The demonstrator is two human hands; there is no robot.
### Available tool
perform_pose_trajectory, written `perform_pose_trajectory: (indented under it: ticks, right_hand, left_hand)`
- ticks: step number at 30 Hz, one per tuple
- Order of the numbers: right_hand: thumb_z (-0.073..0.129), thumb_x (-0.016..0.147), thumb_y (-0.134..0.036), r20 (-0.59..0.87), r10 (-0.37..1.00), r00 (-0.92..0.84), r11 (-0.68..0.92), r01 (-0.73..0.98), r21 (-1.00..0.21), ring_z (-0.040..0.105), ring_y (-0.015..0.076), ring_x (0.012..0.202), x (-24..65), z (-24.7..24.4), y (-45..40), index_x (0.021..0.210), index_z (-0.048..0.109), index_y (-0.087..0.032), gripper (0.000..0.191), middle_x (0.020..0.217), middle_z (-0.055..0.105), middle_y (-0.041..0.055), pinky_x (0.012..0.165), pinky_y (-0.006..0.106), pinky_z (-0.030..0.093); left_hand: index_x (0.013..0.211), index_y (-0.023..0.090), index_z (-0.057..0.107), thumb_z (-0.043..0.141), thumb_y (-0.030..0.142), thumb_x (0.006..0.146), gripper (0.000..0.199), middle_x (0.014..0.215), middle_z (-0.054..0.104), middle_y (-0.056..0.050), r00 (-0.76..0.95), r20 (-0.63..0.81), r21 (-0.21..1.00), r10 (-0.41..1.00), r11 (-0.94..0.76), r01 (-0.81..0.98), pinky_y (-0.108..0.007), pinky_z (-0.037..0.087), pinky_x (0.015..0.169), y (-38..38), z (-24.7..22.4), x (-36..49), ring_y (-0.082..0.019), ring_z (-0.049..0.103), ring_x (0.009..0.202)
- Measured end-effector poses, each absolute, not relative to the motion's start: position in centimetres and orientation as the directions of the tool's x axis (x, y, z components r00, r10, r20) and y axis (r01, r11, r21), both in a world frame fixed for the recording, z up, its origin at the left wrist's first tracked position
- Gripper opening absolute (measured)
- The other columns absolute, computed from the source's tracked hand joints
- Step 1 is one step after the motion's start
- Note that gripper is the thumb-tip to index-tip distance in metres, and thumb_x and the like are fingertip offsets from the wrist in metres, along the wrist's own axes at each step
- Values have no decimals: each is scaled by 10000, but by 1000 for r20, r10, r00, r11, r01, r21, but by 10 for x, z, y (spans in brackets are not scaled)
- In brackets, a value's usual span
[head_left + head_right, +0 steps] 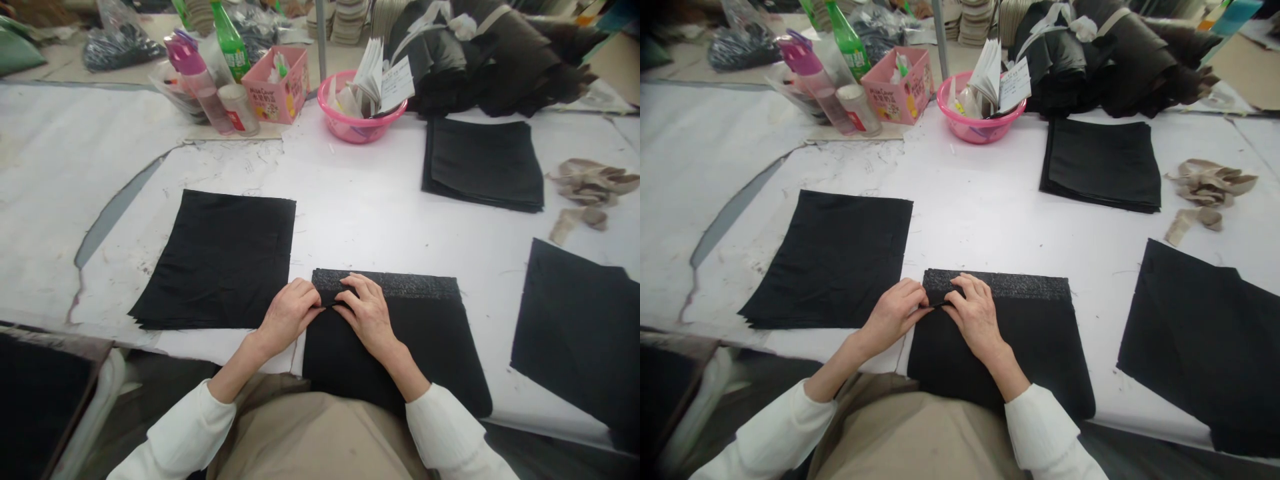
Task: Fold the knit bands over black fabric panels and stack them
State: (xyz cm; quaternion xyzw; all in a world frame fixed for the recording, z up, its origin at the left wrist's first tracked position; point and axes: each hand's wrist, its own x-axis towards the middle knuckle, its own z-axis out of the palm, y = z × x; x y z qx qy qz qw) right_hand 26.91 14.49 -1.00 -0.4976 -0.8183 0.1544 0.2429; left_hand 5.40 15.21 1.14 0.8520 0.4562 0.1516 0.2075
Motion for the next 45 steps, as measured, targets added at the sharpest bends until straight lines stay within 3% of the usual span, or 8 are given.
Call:
perform_pose_trajectory:
  ticks: [6, 9, 15, 28, 32, 36, 40, 45]
  right_hand:
    - [633, 883, -251, 253, 883, -396, 470, 735, -489, 451, 234, 1283, 268, -10, 146, 901, 642, -236, 26, 1229, 597, 48, 1060, 448, 386]
    - [625, 891, -278, 257, 884, -392, 468, 748, -471, 443, 231, 1293, 267, -10, 146, 901, 640, -237, 44, 1242, 593, 47, 1071, 449, 376]
    - [693, 829, -405, 275, 908, -315, 406, 821, -401, 422, 276, 1321, 298, -8, 147, 821, 611, -225, 198, 1276, 578, 69, 1075, 490, 362]
    - [605, 855, -558, 368, 929, -36, 44, 999, -13, 440, 339, 1277, 502, 10, 123, 604, 554, -182, 455, 1275, 571, 116, 986, 496, 383]
    - [605, 884, -484, 362, 932, 0, 90, 969, -231, 571, 243, 1046, 452, 18, 133, 739, 591, -205, 314, 1085, 650, 72, 881, 391, 444]
    - [600, 913, -356, 223, 924, -309, 380, 790, -480, 571, 193, 1065, 346, 14, 146, 1024, 623, -228, 170, 1119, 648, 46, 909, 350, 438]
    - [619, 904, -284, 206, 850, -484, 518, 704, -485, 537, 199, 1078, 285, 1, 150, 1183, 590, -224, 286, 1137, 644, 50, 906, 358, 409]
    - [589, 926, -272, 259, 852, -456, 524, 734, -431, 525, 187, 952, 279, -9, 150, 1115, 641, -227, 201, 974, 662, 38, 829, 351, 376]
  left_hand:
    - [1080, 210, 559, 605, 233, 901, 186, 1003, 608, -63, 549, 94, 480, 831, -521, 706, -390, 472, 837, 156, 12, 63, -228, 544, 967]
    - [924, 205, 588, 558, 220, 925, 33, 915, 605, -49, 589, 71, 450, 805, -553, 701, -372, 465, 800, 159, 10, 68, -217, 541, 909]
    - [851, 205, 578, 550, 203, 925, 79, 874, 594, -43, 603, 63, 488, 795, -552, 676, -339, 452, 762, 162, 7, 68, -205, 534, 874]
    - [855, 195, 581, 545, 242, 945, 107, 881, 582, -36, 606, 24, 492, 795, -537, 685, -324, 449, 764, 164, 9, 68, -189, 524, 872]
    - [863, 194, 580, 560, 255, 939, 99, 886, 584, -33, 605, 11, 477, 796, -536, 697, -322, 445, 765, 165, 10, 67, -194, 518, 891]
    - [865, 192, 576, 579, 265, 929, 97, 880, 583, -30, 600, 16, 462, 800, -539, 705, -313, 442, 744, 167, 9, 66, -195, 512, 895]
    - [867, 189, 586, 591, 258, 921, 87, 884, 586, -31, 593, 25, 473, 805, -532, 702, -311, 450, 754, 168, 6, 64, -195, 518, 910]
    - [925, 188, 609, 636, 260, 893, 84, 896, 610, -30, 555, 55, 522, 830, -497, 693, -322, 469, 769, 167, 5, 61, -197, 537, 909]
